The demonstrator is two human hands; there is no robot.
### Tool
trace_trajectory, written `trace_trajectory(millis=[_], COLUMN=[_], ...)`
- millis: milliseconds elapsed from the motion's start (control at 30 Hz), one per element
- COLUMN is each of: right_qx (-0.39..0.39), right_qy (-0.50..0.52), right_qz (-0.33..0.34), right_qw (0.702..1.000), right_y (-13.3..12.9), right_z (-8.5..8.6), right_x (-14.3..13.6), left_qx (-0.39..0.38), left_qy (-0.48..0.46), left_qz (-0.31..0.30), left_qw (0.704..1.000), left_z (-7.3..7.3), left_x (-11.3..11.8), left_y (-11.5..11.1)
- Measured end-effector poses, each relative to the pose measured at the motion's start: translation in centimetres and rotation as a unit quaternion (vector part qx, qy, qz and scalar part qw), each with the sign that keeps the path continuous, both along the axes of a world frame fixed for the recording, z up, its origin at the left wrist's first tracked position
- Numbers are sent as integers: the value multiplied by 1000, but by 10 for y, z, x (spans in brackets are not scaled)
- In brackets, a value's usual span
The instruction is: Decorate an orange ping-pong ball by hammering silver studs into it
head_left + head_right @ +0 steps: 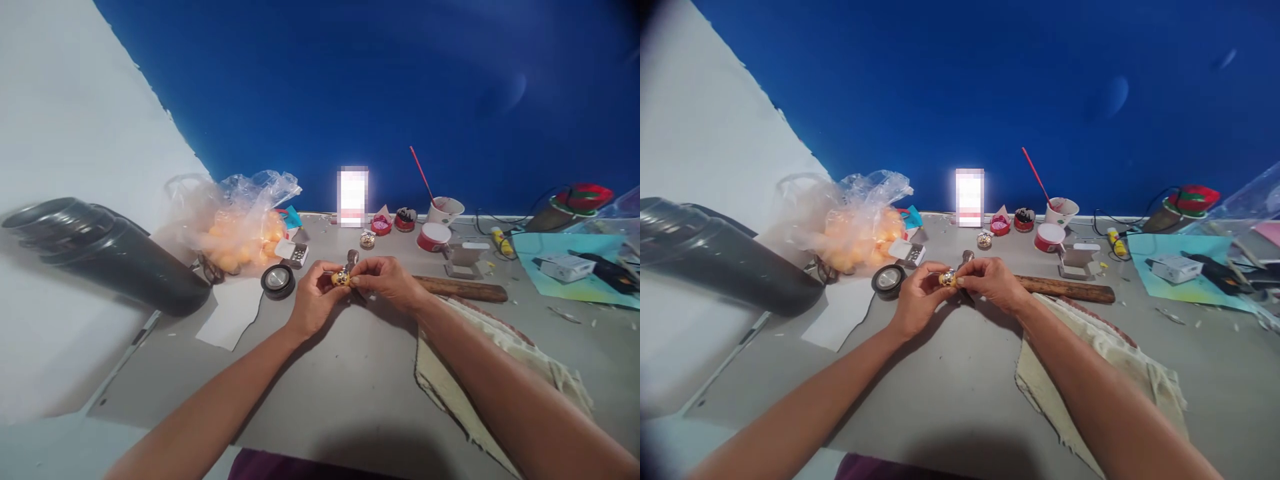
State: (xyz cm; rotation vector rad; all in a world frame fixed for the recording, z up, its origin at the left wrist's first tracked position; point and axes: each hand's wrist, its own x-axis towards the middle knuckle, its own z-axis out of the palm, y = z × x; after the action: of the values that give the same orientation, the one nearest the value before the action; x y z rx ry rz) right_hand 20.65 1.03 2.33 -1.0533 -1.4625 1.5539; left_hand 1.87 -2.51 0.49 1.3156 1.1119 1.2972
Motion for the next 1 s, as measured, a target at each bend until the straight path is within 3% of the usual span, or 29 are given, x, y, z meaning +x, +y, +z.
trace_trajectory(millis=[133,800,1000], right_qx=[-14,-9,4], right_qy=[18,15,-4], right_qz=[-6,23,10], right_qw=[1000,1000,1000], right_y=[-3,-5,-10], right_z=[2,0,4], right_x=[-4,-6,-10], left_qx=[30,12,64], left_qy=[8,-35,-13], left_qz=[8,0,18], left_qw=[999,999,998], left_z=[-1,-3,-3], left_x=[-3,-3,-3], left_y=[-1,-8,-9])
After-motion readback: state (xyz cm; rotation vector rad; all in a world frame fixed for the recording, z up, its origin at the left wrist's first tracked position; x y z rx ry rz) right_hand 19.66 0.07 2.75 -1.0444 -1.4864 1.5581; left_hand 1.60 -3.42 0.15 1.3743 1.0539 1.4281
